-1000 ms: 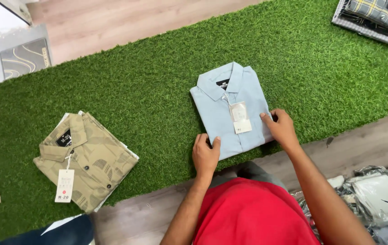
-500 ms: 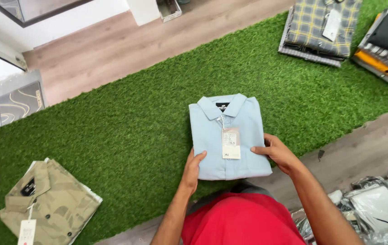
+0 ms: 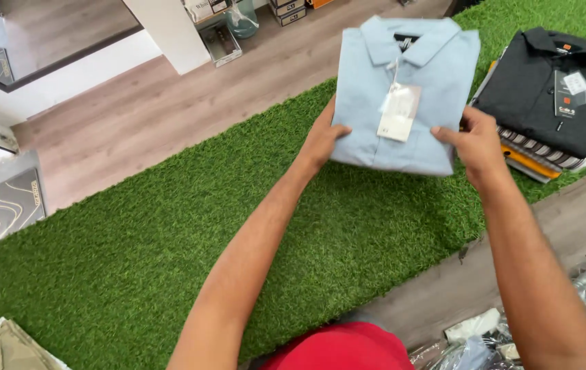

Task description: Folding various shirts on a display counter in a clothing store.

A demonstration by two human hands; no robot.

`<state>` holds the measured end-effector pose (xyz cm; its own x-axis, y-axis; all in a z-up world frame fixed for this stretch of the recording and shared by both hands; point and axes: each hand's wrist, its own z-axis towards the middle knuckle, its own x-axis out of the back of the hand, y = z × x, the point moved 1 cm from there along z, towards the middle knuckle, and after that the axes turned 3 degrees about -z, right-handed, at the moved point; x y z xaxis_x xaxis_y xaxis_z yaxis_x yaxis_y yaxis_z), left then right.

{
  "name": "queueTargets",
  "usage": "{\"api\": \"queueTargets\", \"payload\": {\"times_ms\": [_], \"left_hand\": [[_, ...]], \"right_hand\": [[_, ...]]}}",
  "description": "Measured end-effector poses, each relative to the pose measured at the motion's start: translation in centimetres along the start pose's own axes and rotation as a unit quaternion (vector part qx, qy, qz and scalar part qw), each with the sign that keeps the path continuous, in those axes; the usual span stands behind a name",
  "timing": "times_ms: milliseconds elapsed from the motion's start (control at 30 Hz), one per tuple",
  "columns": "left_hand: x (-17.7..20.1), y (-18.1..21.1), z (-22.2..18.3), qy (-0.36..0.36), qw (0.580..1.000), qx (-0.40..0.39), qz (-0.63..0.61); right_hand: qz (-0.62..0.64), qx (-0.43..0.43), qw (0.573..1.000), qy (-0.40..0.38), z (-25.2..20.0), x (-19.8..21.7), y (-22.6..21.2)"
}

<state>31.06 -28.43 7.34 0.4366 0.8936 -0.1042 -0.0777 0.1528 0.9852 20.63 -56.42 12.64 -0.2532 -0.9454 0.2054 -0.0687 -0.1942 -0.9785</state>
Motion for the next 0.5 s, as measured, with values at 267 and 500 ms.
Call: {"api": "queueTargets", "payload": {"times_ms": [267, 500], "left_hand": [[-0.5, -8.3, 12.3, 0.047, 0.986, 0.116, 0.106], [-2.6, -6.7, 10.5, 0.074, 0.987, 0.136, 0.047]], "right_hand": [[-0.114, -0.067, 0.985, 0.113, 12.2, 1.1, 8.2], [-0.082, 0.053, 0.971, 0.217, 11.4, -0.1, 7.9]]}}
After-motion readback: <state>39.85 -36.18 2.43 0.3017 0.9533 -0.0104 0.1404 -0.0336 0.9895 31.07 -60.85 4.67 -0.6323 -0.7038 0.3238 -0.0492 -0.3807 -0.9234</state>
